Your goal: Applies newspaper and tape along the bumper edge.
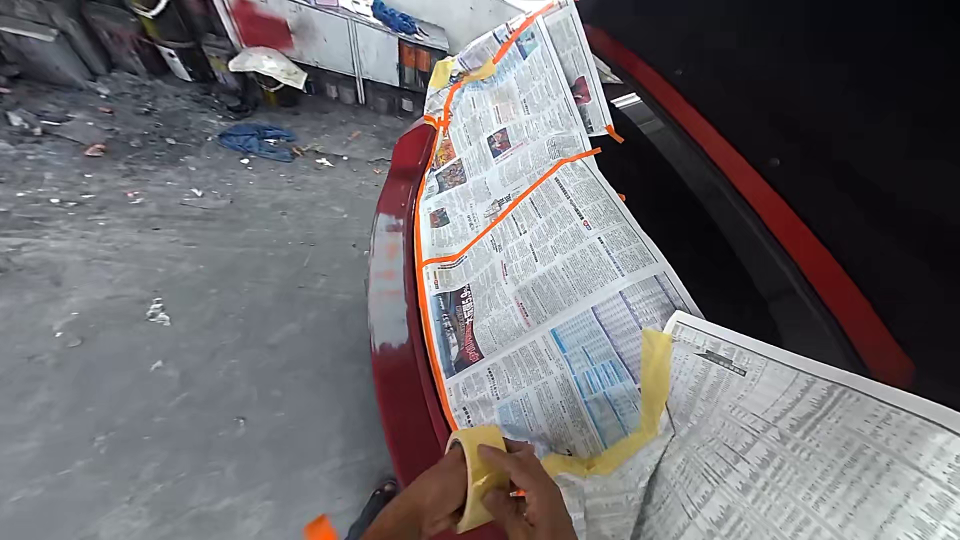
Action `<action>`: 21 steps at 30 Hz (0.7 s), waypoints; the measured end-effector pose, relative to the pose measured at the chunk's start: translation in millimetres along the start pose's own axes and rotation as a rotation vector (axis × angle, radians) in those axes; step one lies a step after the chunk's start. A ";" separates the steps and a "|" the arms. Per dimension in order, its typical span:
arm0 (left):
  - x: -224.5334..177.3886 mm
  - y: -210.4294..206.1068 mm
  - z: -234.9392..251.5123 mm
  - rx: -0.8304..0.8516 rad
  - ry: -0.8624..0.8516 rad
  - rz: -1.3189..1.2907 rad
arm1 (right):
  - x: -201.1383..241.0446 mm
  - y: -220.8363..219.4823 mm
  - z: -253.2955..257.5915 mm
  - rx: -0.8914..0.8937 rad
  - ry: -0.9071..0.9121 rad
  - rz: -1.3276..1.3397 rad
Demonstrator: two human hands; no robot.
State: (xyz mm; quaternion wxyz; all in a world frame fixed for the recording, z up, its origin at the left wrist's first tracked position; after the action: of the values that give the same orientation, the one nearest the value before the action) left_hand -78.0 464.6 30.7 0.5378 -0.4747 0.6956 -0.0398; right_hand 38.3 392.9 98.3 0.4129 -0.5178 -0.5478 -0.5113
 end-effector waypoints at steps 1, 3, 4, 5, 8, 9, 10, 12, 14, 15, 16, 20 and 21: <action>-6.1 1.6 -5.5 -0.028 -0.026 0.095 | 3.0 -1.3 0.9 -0.002 0.003 0.024; -21.4 6.9 -12.8 -0.049 -0.093 0.324 | 5.7 -2.5 7.9 -0.043 -0.013 0.077; -28.3 9.9 -12.9 -0.017 -0.143 0.431 | 5.1 -1.6 12.1 -0.100 -0.022 0.077; -33.7 13.0 -10.8 0.026 -0.180 0.506 | 3.9 1.2 17.6 -0.164 -0.030 0.061; -40.4 20.8 5.8 0.186 -0.267 0.483 | -0.8 19.1 41.7 -0.293 -0.113 -0.008; -39.2 21.1 12.6 0.196 -0.265 0.461 | -2.3 23.0 47.2 -0.342 -0.162 -0.021; -37.8 19.8 19.1 0.190 -0.257 0.462 | -3.4 25.5 51.5 -0.412 -0.205 -0.035; -39.5 15.8 34.1 0.132 -0.235 0.550 | -3.7 32.5 63.4 -0.563 -0.213 -0.083; -48.6 10.7 42.8 0.126 -0.204 0.655 | 0.4 42.5 70.5 -0.670 -0.193 -0.152; -55.5 8.0 44.7 0.151 -0.212 0.698 | 6.0 47.9 71.9 -0.727 -0.183 -0.188; -62.3 6.4 46.5 0.180 -0.238 0.732 | 12.3 53.1 73.1 -0.789 -0.171 -0.224; -73.2 3.6 71.2 0.224 -0.228 0.909 | 38.9 49.7 68.0 -0.979 -0.012 -0.499; -72.1 4.6 82.3 0.219 -0.165 0.936 | 44.4 46.1 66.8 -0.989 0.048 -0.579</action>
State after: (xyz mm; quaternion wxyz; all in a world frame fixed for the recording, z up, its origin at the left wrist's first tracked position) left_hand -18.2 555.3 44.9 0.5979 -0.0532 0.7812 0.1711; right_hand 83.6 462.6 139.0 -0.0230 -0.4665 -0.3534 -0.8105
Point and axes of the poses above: each hand's wrist, its own z-axis towards the middle knuckle, its own y-axis out of the back of the hand, x = y × z, the point moved 3 cm from there along z, towards the middle knuckle, and after that the axes turned 11 degrees about z, right-handed, at the moved point
